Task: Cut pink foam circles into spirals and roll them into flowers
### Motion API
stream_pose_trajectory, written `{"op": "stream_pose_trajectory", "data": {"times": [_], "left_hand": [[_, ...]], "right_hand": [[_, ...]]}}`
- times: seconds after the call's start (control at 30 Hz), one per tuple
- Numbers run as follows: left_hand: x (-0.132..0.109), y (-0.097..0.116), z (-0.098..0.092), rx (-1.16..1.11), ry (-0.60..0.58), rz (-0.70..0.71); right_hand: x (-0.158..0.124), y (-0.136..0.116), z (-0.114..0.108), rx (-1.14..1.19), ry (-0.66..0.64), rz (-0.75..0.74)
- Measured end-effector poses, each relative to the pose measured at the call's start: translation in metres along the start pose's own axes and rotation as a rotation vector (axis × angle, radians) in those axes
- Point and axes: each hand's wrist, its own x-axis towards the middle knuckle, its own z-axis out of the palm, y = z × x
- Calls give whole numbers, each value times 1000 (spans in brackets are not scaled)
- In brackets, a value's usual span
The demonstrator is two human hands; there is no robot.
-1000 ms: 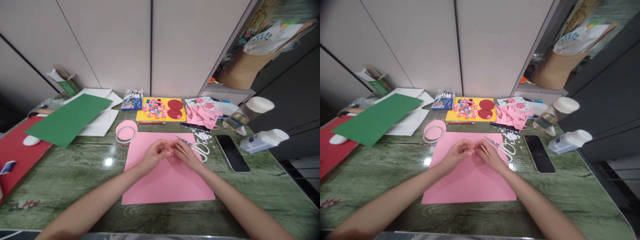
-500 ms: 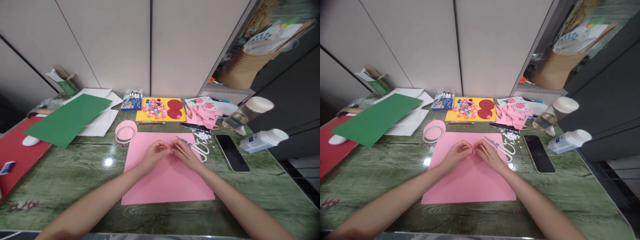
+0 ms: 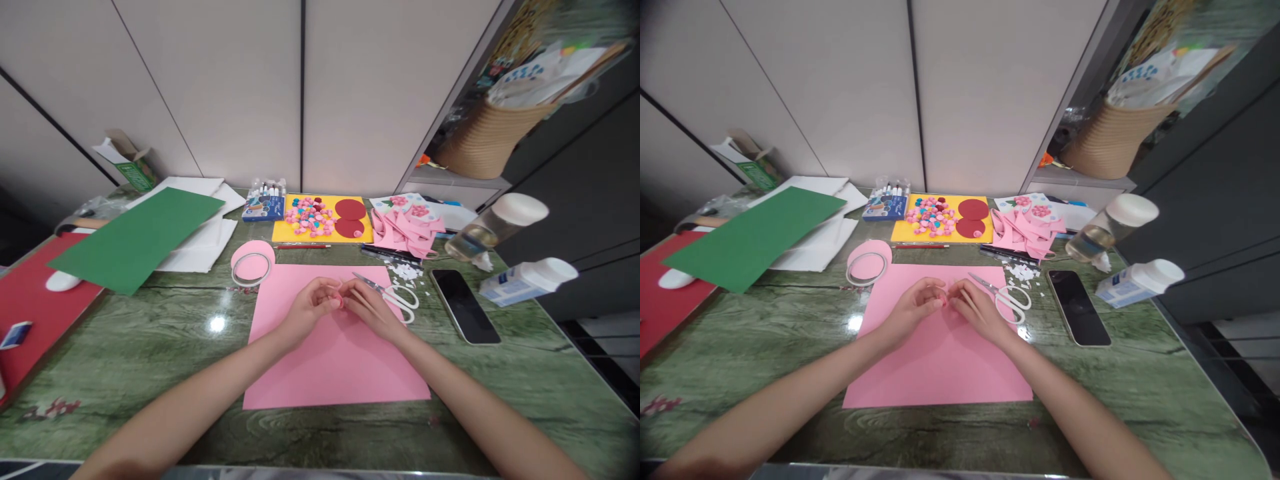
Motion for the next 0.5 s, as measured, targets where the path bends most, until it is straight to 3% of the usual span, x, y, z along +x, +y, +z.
{"op": "stream_pose_trajectory", "data": {"times": [0.3,0.5], "left_hand": [[-1,5,1,46,-1,28],[2,-2,1,6,28,-46]], "right_hand": [[0,0,0,-17,8,-9],[1,3,-1,-36,20,-13]]}}
